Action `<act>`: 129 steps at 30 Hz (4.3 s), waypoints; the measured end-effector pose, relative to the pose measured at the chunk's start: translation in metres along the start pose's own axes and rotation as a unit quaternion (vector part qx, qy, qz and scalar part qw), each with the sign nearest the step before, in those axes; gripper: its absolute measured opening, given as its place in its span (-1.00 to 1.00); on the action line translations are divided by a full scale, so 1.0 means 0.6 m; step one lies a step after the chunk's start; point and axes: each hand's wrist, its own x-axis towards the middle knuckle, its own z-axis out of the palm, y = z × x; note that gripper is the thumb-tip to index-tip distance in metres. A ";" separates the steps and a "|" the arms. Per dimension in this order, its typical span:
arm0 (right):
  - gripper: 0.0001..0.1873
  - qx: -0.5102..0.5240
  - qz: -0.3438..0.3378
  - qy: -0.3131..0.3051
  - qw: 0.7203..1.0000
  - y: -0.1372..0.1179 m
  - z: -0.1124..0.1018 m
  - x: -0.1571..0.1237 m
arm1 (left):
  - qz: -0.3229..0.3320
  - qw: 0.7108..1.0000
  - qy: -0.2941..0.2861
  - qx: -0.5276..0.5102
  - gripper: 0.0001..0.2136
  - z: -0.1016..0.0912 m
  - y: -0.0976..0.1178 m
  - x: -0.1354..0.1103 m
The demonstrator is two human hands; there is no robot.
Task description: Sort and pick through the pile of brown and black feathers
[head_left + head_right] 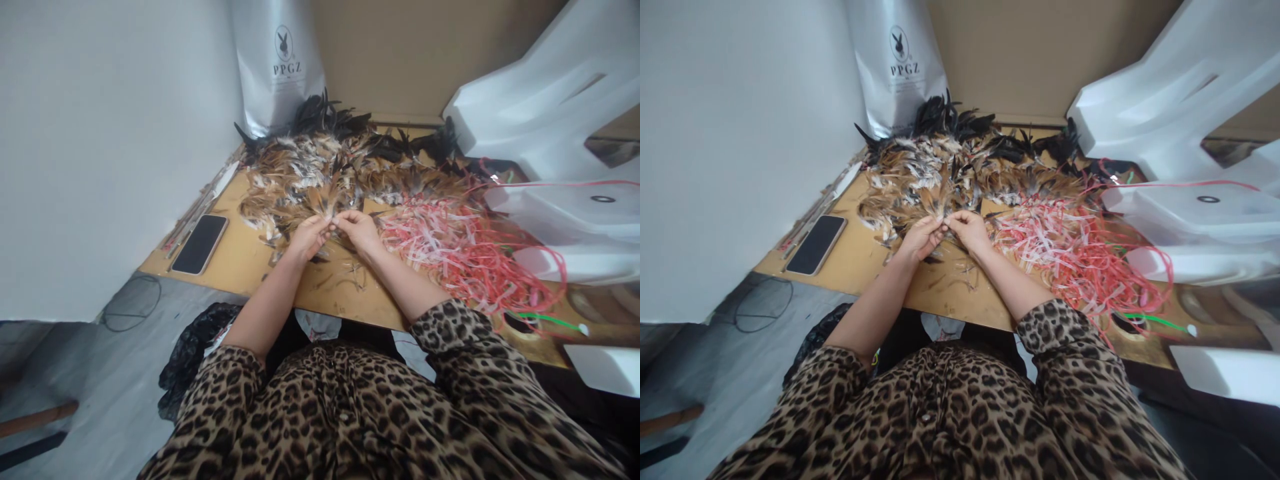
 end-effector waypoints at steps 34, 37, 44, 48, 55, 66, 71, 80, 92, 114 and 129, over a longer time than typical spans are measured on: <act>-0.80 -0.288 -0.057 -0.158 0.943 -0.044 -0.073 0.006 | 0.084 0.990 0.005 0.117 -0.81 -0.012 0.008 0.001; -0.93 -0.469 -0.060 -0.257 0.843 -0.071 -0.087 -0.010 | 0.085 0.990 0.029 0.106 -0.84 -0.017 0.011 0.004; -0.92 -0.671 -0.091 -0.204 0.707 -0.082 -0.059 -0.042 | 0.086 0.993 0.014 0.082 -0.83 -0.017 0.009 0.004; -0.84 -0.715 -0.098 -0.177 0.669 -0.065 -0.037 -0.047 | 0.080 0.992 0.016 0.094 -0.84 -0.016 0.010 0.003; -0.89 -0.633 -0.078 -0.163 0.753 -0.054 -0.060 -0.022 | 0.078 0.994 0.015 0.080 -0.85 -0.014 0.013 0.002; -0.70 0.082 0.057 -0.057 0.993 -0.032 -0.066 0.011 | -0.034 0.998 -0.044 0.028 -0.93 -0.008 0.006 -0.002; -0.73 0.105 0.027 -0.012 0.994 -0.010 -0.034 0.008 | -0.060 0.996 -0.065 0.026 -0.94 -0.007 0.002 -0.002; -0.76 0.025 -0.056 0.038 0.997 0.003 -0.012 0.002 | -0.057 0.996 -0.064 0.011 -0.96 -0.008 0.001 0.001; -0.70 0.010 -0.035 0.040 0.999 0.003 -0.014 0.002 | 0.045 0.985 -0.032 0.166 -0.86 -0.001 -0.004 -0.004; -0.88 -0.414 -0.099 -0.268 0.864 -0.034 -0.054 -0.015 | 0.136 0.989 0.052 0.024 -0.89 -0.029 0.039 0.003; -0.79 -0.720 -0.074 -0.210 0.657 -0.071 -0.066 -0.056 | 0.115 0.992 0.052 0.029 -0.89 -0.026 0.037 0.001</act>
